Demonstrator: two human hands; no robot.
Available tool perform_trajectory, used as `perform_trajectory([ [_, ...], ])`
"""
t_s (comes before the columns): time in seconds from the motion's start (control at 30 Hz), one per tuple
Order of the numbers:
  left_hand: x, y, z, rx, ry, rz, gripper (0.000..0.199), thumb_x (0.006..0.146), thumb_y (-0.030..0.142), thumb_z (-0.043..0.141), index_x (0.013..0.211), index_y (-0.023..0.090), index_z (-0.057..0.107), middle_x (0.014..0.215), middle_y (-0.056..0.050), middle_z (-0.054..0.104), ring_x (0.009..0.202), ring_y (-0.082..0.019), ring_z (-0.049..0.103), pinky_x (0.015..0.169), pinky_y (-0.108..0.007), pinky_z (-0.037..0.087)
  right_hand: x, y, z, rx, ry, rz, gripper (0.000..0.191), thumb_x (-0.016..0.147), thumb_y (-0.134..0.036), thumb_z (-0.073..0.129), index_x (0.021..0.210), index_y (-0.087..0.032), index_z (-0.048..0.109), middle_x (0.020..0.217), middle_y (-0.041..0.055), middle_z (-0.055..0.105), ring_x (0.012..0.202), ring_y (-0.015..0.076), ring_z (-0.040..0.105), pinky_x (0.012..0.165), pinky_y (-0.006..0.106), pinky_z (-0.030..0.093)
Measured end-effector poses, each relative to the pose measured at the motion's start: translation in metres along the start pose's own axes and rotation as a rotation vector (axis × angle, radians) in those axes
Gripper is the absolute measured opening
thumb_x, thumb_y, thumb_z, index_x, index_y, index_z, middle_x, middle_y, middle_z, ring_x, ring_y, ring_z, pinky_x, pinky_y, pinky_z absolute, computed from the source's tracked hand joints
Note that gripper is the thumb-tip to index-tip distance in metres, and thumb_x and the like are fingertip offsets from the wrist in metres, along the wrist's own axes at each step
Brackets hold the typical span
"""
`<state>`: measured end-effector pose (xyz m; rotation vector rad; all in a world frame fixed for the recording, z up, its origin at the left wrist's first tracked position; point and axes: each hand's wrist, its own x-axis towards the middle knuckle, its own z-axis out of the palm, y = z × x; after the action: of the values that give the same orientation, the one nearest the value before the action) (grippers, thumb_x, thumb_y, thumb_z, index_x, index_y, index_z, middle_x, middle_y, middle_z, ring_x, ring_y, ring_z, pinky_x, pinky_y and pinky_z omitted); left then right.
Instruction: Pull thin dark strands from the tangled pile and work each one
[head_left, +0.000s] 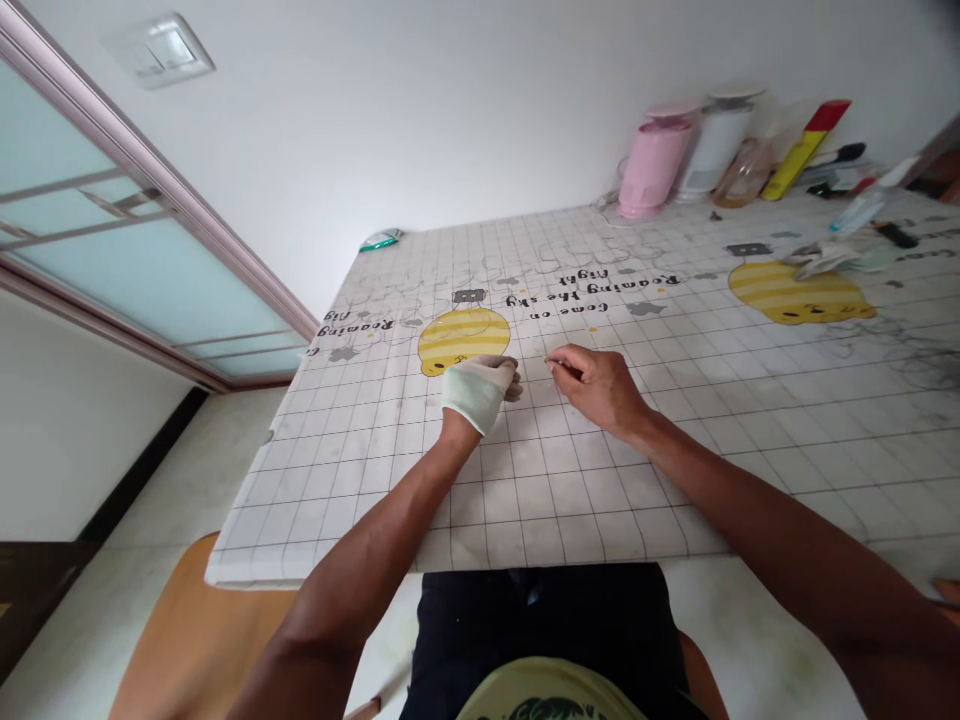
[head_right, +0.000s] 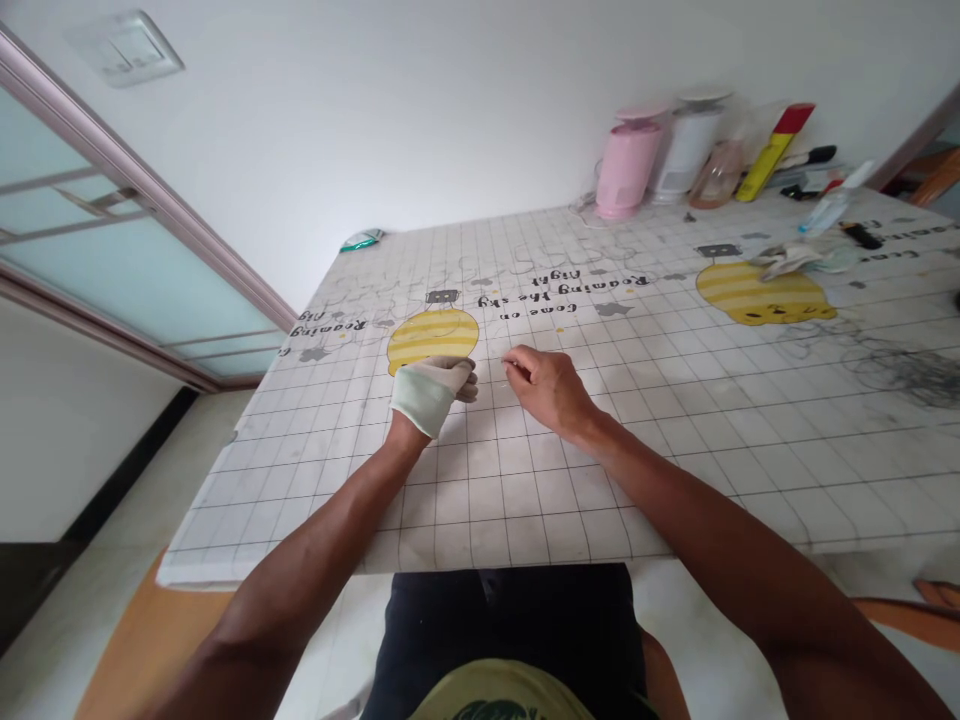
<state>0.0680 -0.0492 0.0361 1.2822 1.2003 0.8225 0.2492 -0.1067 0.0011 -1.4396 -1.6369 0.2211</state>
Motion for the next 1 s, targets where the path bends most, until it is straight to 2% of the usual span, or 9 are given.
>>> perform_trajectory([
  [0.13,-0.004,0.000,0.003,0.098,-0.050,-0.003,0.019,0.092,0.014,0.061,0.076,0.015,0.072,0.071,-0.004,0.070,0.057,-0.013,0.066,0.056,-0.025,0.055,0.003,0.004,0.001,-0.006,0.003,0.089,0.008,0.095,-0.024,0.063,0.094,-0.021,0.071,0.067,-0.0011,0.069,0.057,0.0145,0.059,0.058,0.029,0.045],
  [0.27,-0.008,-0.002,0.007,0.136,-0.113,0.009,0.023,0.092,0.011,0.058,0.072,0.015,0.070,0.069,-0.003,0.068,0.056,-0.012,0.065,0.055,-0.022,0.052,0.005,0.009,0.006,0.037,-0.002,0.124,0.018,0.095,-0.026,0.064,0.106,-0.020,0.076,0.073,0.0014,0.073,0.061,0.0164,0.065,0.062,0.030,0.049],
  [0.37,-0.007,-0.002,0.005,0.147,-0.112,0.018,0.023,0.091,0.013,0.059,0.070,0.016,0.068,0.068,-0.003,0.068,0.056,-0.012,0.065,0.054,-0.022,0.051,0.003,0.009,0.006,0.052,0.009,0.111,0.022,0.096,-0.028,0.063,0.108,-0.020,0.079,0.073,0.0021,0.073,0.061,0.0166,0.065,0.060,0.030,0.049],
  [0.5,-0.002,-0.003,-0.002,0.092,-0.027,0.004,0.016,0.091,0.017,0.062,0.077,0.016,0.071,0.073,-0.004,0.071,0.059,-0.014,0.068,0.059,-0.025,0.057,-0.001,0.005,0.003,0.054,0.010,0.073,0.024,0.097,-0.027,0.061,0.107,-0.020,0.081,0.073,0.0020,0.073,0.061,0.0161,0.063,0.059,0.029,0.048],
  [0.6,0.001,-0.004,-0.006,0.096,-0.003,0.016,0.017,0.091,0.019,0.062,0.077,0.016,0.071,0.072,-0.004,0.071,0.059,-0.014,0.069,0.057,-0.024,0.057,-0.004,0.001,0.001,0.044,0.007,0.041,0.024,0.098,-0.028,0.060,0.108,-0.020,0.081,0.072,0.0017,0.072,0.061,0.0160,0.062,0.060,0.030,0.048],
  [0.83,0.004,-0.009,-0.006,0.120,-0.016,0.039,0.016,0.090,0.022,0.064,0.077,0.016,0.071,0.072,-0.004,0.071,0.059,-0.014,0.070,0.056,-0.023,0.056,-0.003,0.001,-0.001,-0.035,0.042,-0.033,0.024,0.098,-0.027,0.059,0.109,-0.021,0.080,0.072,0.0011,0.070,0.061,0.0158,0.060,0.062,0.030,0.048],
  [1.0,0.006,-0.010,-0.003,0.087,-0.066,-0.013,0.019,0.090,0.020,0.064,0.072,0.017,0.067,0.070,-0.004,0.069,0.056,-0.013,0.066,0.057,-0.026,0.057,-0.003,0.003,-0.003,-0.075,0.030,-0.009,0.024,0.097,-0.027,0.059,0.109,-0.021,0.080,0.069,0.0005,0.068,0.058,0.0150,0.057,0.060,0.029,0.047],
])
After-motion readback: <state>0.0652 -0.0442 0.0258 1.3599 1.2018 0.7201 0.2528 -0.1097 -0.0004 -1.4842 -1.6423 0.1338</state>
